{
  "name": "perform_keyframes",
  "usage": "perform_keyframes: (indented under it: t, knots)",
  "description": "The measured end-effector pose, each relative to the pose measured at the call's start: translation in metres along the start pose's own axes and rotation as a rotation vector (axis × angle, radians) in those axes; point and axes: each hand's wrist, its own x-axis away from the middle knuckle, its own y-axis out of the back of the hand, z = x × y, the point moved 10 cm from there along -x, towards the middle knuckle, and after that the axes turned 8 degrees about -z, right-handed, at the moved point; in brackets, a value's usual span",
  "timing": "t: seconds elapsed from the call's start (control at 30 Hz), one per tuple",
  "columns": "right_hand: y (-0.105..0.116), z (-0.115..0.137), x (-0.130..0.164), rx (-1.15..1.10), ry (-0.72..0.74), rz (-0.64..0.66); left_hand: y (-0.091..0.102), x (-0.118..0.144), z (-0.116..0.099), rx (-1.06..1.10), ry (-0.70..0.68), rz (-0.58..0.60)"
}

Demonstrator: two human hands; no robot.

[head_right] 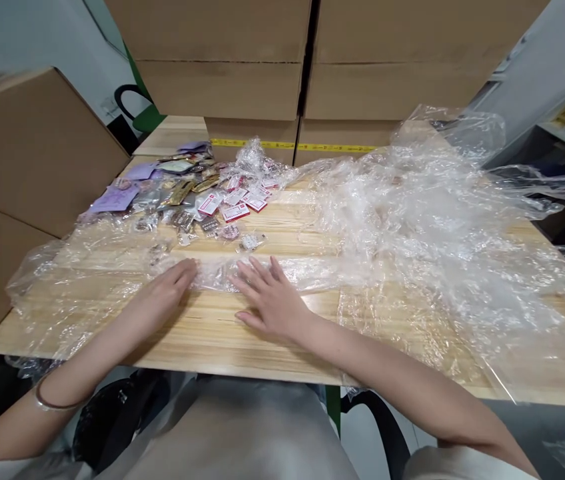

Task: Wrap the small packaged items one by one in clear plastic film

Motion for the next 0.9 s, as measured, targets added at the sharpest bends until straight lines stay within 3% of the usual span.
perform_keyframes:
  t: [0.07,0.17,0.27,0.43,0.53,0.6,0.7,0.8,0.9]
  knots:
    - [-0.02,0.002,-0.003,-0.035,-0.002,0.031,0.022,-0.004,-0.008,-0.111,-0.061,-0.137]
    - [-0.029,0.0,-0.003,-0.043,-0.021,0.042,0.054,-0.013,-0.036,-0.269,-0.199,-0.397]
    - [-0.027,0.001,-0.005,-0.034,-0.017,0.034,0.057,-0.024,-0.075,-0.358,-0.378,-0.539]
    - [-0.014,0.007,-0.004,0.018,-0.005,0.054,0.017,-0.044,-0.114,-0.266,-0.544,-0.441]
    - [0.011,0.013,0.015,0.089,-0.062,0.037,0.007,-0.049,-0.116,-0.215,-0.48,-0.419]
    - [0.028,0.011,0.039,0.146,-0.179,0.031,0.0,-0.053,-0.111,-0.198,-0.392,-0.358]
    - [0.047,-0.003,0.076,0.274,-0.337,-0.016,-0.01,-0.054,-0.108,-0.135,-0.325,-0.267]
    - [0.051,-0.027,0.094,0.36,-0.416,-0.075,-0.014,-0.052,-0.107,-0.017,-0.297,-0.252]
    - [0.042,-0.061,0.093,0.187,-0.542,-0.059,-0.019,-0.051,-0.103,0.12,-0.255,-0.205]
